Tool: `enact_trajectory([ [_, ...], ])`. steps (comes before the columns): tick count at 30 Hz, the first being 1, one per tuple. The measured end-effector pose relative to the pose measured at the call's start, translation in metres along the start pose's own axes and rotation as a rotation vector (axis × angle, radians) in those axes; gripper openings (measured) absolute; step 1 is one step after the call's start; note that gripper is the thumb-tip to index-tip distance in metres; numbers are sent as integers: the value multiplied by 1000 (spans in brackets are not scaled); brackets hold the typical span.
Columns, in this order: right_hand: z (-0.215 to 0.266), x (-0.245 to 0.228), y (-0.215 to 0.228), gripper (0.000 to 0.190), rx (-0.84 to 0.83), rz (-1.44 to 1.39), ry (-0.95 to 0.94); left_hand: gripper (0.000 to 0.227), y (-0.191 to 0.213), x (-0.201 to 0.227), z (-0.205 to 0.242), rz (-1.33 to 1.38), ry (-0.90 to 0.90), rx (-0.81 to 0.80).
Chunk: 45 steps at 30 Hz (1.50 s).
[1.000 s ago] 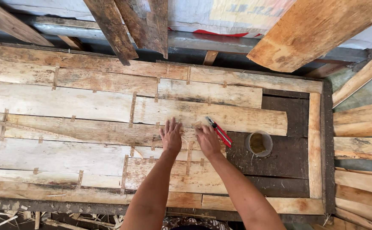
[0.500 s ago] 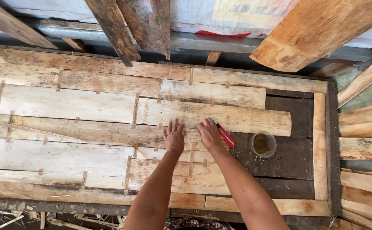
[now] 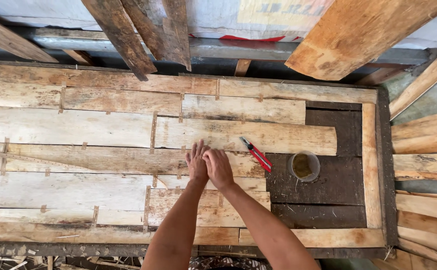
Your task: Measure, mark, and fit pieces of bamboo or wood planks together into a larger surface, using a utility knife to trim and align them.
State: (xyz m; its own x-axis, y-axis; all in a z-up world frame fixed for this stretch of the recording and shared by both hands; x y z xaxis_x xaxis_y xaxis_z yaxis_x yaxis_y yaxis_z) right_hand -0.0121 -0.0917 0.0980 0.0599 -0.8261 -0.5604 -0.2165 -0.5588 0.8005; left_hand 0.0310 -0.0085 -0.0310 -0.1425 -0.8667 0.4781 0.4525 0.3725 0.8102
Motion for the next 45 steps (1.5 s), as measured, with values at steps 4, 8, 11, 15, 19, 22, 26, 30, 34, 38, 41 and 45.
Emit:
enact_trajectory([
  [4,36,25,-1,8,-22,-130,-97,36,37,20,17,0,77,-111],
  [8,81,72,2,8,-155,-243,-352,30,25,3,18,26,-20,-148],
  [11,105,91,15,11,-220,-220,-249,40,3,-16,15,10,-143,-65],
  [15,115,100,11,21,-242,-18,131,36,37,10,31,-30,-42,-172],
  [19,66,104,28,19,-141,-1,-58,59,25,23,21,-102,5,-121],
  [22,33,115,39,25,-4,15,-182,90,11,35,14,-376,-98,-109],
  [26,19,139,23,33,-138,65,-186,86,4,60,24,-214,-213,-163],
  [30,12,147,11,32,-229,149,-216,78,12,71,30,-58,-150,-216],
  [34,-2,132,18,32,-341,239,-252,76,9,71,29,-33,-130,-218],
  [38,-6,141,9,13,-453,275,-338,85,6,70,27,-148,-151,-246],
  [41,-8,142,11,17,-437,308,-278,85,14,75,31,-127,-133,-268],
  [45,-16,126,22,19,-510,340,-270,84,17,77,32,-139,-130,-278],
])
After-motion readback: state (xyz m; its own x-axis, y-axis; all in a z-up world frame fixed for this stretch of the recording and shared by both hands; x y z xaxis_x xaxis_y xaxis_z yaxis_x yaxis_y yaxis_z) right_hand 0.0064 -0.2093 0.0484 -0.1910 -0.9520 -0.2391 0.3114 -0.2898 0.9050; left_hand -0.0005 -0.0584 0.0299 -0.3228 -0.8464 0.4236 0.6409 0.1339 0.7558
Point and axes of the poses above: each hand's wrist, its own z-axis away from the middle knuckle, its own y-axis out of the back of the hand, x = y × z, the point moved 3 cm from there along -z, towards the middle knuckle, and after that the axes turned 8 degrees about z, right-handed, at the moved point
